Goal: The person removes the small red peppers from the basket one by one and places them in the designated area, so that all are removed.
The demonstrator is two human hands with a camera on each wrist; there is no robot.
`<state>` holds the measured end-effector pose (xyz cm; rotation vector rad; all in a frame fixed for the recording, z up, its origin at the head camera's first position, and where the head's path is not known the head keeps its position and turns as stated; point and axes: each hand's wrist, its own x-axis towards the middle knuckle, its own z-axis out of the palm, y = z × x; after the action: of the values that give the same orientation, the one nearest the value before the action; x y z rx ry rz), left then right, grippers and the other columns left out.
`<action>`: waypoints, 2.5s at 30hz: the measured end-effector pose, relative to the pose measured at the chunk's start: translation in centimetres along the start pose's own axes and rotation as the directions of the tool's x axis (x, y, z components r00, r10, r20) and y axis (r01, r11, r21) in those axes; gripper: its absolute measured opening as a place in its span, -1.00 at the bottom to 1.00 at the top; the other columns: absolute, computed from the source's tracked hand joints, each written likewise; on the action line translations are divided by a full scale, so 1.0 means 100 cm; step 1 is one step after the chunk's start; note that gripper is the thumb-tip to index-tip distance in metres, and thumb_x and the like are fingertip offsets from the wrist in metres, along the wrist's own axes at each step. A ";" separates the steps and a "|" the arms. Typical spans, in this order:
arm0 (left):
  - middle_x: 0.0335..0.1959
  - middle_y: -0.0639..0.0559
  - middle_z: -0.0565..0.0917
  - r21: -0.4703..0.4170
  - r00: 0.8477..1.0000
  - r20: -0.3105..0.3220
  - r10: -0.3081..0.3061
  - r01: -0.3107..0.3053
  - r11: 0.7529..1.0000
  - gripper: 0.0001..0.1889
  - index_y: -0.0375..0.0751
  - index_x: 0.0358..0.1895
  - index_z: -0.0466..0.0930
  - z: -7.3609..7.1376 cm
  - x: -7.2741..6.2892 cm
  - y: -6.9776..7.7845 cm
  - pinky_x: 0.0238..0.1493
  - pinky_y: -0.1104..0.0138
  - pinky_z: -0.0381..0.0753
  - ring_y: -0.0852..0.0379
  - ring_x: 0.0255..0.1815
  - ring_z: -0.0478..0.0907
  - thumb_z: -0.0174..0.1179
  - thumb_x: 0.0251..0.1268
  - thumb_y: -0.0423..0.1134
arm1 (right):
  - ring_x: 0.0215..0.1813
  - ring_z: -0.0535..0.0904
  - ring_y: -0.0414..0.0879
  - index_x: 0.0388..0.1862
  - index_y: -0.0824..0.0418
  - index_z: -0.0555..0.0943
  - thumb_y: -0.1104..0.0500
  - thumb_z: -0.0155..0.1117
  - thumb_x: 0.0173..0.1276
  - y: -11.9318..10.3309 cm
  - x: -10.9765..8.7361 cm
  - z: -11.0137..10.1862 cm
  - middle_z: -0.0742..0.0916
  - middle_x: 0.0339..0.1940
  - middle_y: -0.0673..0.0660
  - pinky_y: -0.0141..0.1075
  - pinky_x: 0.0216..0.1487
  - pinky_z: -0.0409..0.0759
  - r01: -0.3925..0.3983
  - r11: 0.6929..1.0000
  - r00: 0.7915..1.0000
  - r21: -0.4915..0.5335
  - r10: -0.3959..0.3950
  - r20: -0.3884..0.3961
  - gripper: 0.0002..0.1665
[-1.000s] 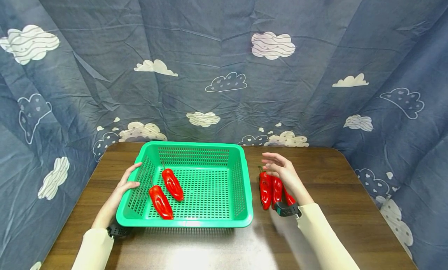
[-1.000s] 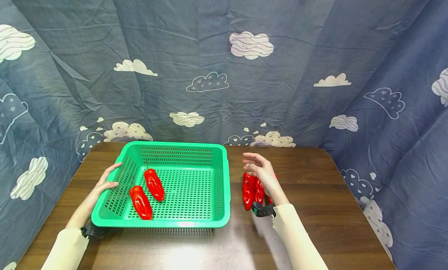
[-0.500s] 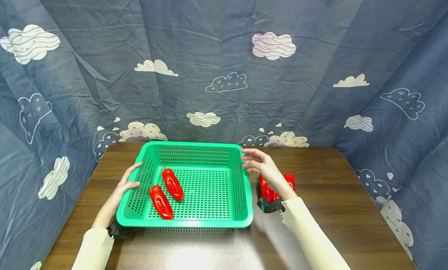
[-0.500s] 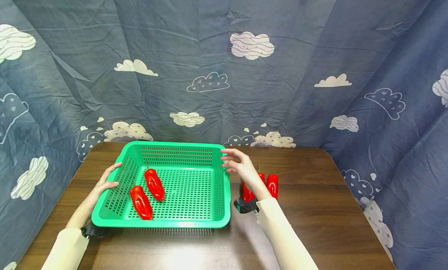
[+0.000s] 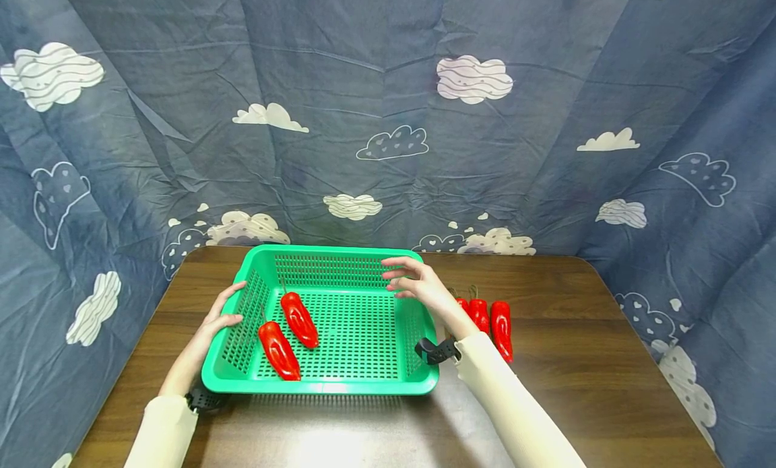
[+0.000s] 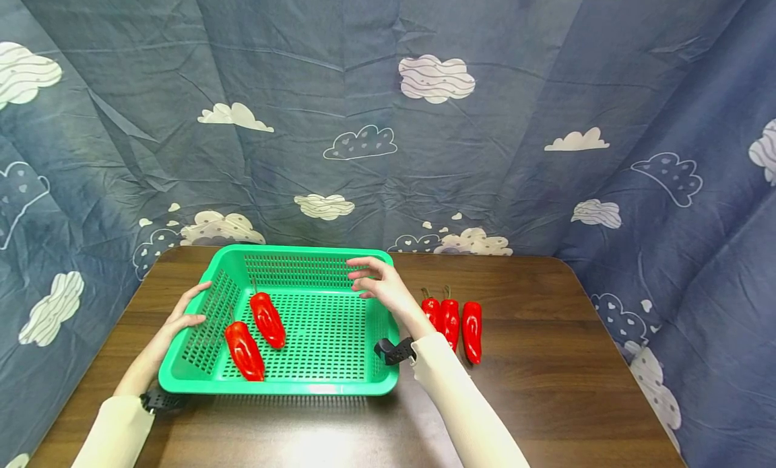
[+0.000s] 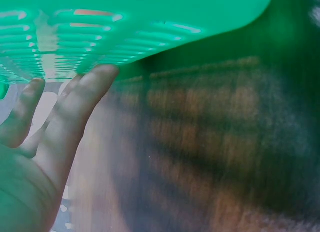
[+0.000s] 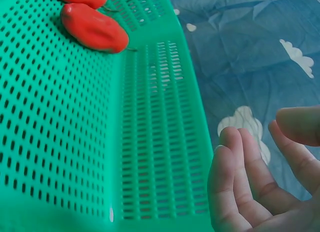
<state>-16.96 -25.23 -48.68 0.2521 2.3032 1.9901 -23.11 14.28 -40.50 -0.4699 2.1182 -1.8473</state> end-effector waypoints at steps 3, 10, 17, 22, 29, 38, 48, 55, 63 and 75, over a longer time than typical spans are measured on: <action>0.50 -0.11 -0.14 -0.015 1.000 0.004 -0.016 0.016 1.000 -0.35 0.01 0.51 -0.01 0.000 0.000 0.001 0.16 0.08 0.04 0.16 0.32 -0.01 -0.13 0.36 -0.33 | 0.04 0.51 0.39 0.27 0.42 0.40 0.38 0.08 0.35 0.002 0.004 0.007 0.56 0.08 0.47 0.16 0.03 0.47 0.002 1.000 1.000 0.005 -0.003 0.010 -0.51; 0.45 -0.12 -0.07 -0.044 1.000 0.018 -0.007 0.008 0.999 -0.37 0.02 0.50 0.01 0.000 0.001 0.002 0.06 0.45 0.29 0.27 0.20 0.18 -0.16 0.37 -0.37 | -0.12 0.62 0.07 0.25 0.42 0.42 0.38 0.10 0.34 0.008 0.014 0.022 0.61 0.03 0.38 0.19 0.04 0.45 -0.006 0.999 1.000 0.036 0.005 0.024 -0.51; 0.46 -0.11 -0.08 -0.033 1.000 0.019 0.001 0.000 0.999 -0.37 -0.02 0.50 -0.01 0.001 0.001 0.003 0.08 0.44 0.26 0.28 0.21 0.16 -0.17 0.38 -0.37 | -0.05 0.58 0.22 0.25 0.38 0.43 0.37 0.08 0.35 0.010 0.020 0.035 0.63 0.01 0.30 0.15 0.05 0.47 -0.017 0.999 0.999 0.036 0.015 0.046 -0.53; 0.47 -0.14 -0.12 -0.022 1.000 0.023 -0.015 0.015 1.000 -0.36 0.00 0.51 -0.03 0.000 0.000 0.004 0.07 0.41 0.29 0.24 0.20 0.17 -0.17 0.38 -0.36 | -0.04 0.57 0.24 0.25 0.38 0.43 0.39 0.06 0.36 0.013 0.026 0.045 0.61 0.04 0.35 0.16 0.07 0.45 -0.035 0.999 0.997 0.035 0.032 0.066 -0.53; 0.44 0.05 -0.01 -0.042 1.000 0.011 0.011 -0.010 0.999 -0.37 0.00 0.50 0.02 0.001 0.001 0.002 0.08 0.48 0.20 0.32 0.23 0.11 -0.16 0.37 -0.38 | 0.00 0.53 0.32 0.25 0.34 0.46 0.40 0.02 0.40 0.016 0.034 0.061 0.64 0.00 0.29 0.16 0.07 0.45 -0.082 0.995 0.995 0.052 0.079 0.068 -0.56; 0.39 0.20 0.06 -0.036 0.999 0.002 0.046 -0.046 0.998 -0.36 -0.01 0.49 0.06 0.000 0.002 0.000 0.11 0.39 0.12 0.36 0.27 0.07 -0.14 0.34 -0.41 | 0.08 0.48 0.36 0.26 0.33 0.46 0.47 0.11 0.25 0.022 0.044 0.082 0.54 0.13 0.44 0.19 0.11 0.41 -0.144 0.986 0.985 0.083 0.135 0.111 -0.45; 0.39 0.20 0.05 -0.047 0.999 0.010 0.041 -0.041 0.998 -0.38 -0.02 0.49 0.03 -0.001 0.001 -0.001 0.09 0.47 0.20 0.34 0.24 0.14 -0.16 0.37 -0.40 | 0.12 0.45 0.36 0.26 0.31 0.47 0.46 0.10 0.27 0.030 0.054 0.103 0.54 0.13 0.39 0.18 0.11 0.41 -0.159 0.983 0.977 0.091 0.143 0.160 -0.46; 0.37 0.31 0.08 -0.026 0.998 -0.001 0.056 -0.056 0.998 -0.36 -0.02 0.49 0.06 -0.001 0.002 -0.002 0.14 0.28 0.04 0.37 0.30 0.01 -0.13 0.34 -0.41 | 0.13 0.46 0.33 0.24 0.30 0.49 0.48 0.12 0.25 0.031 0.057 0.115 0.52 0.15 0.43 0.16 0.09 0.44 -0.168 0.982 0.975 0.088 0.152 0.161 -0.46; 0.33 0.22 0.11 -0.114 0.995 0.026 0.096 -0.092 0.989 -0.36 0.01 0.48 0.07 0.000 0.002 -0.003 0.08 0.52 0.25 0.38 0.21 0.21 -0.17 0.35 -0.46 | 0.12 0.49 0.26 0.24 0.32 0.50 0.47 0.12 0.22 0.030 0.061 0.126 0.51 0.17 0.41 0.15 0.09 0.45 -0.163 0.983 0.976 0.085 0.148 0.158 -0.45; 0.20 0.13 0.34 -0.301 0.991 0.056 0.120 -0.098 0.949 -0.36 0.10 0.44 0.15 -0.001 0.001 -0.003 -0.01 0.36 0.53 0.23 0.09 0.47 -0.23 0.35 -0.52 | 0.11 0.48 0.08 0.19 0.21 0.57 0.45 0.18 0.13 0.038 0.066 0.143 0.51 0.18 0.27 0.06 0.03 0.50 -0.194 0.981 0.973 -0.006 0.193 0.124 -0.42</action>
<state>-17.07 -25.38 -48.95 0.4284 1.9492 2.3022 -23.20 -0.91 -46.23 -0.3533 1.9985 -1.6722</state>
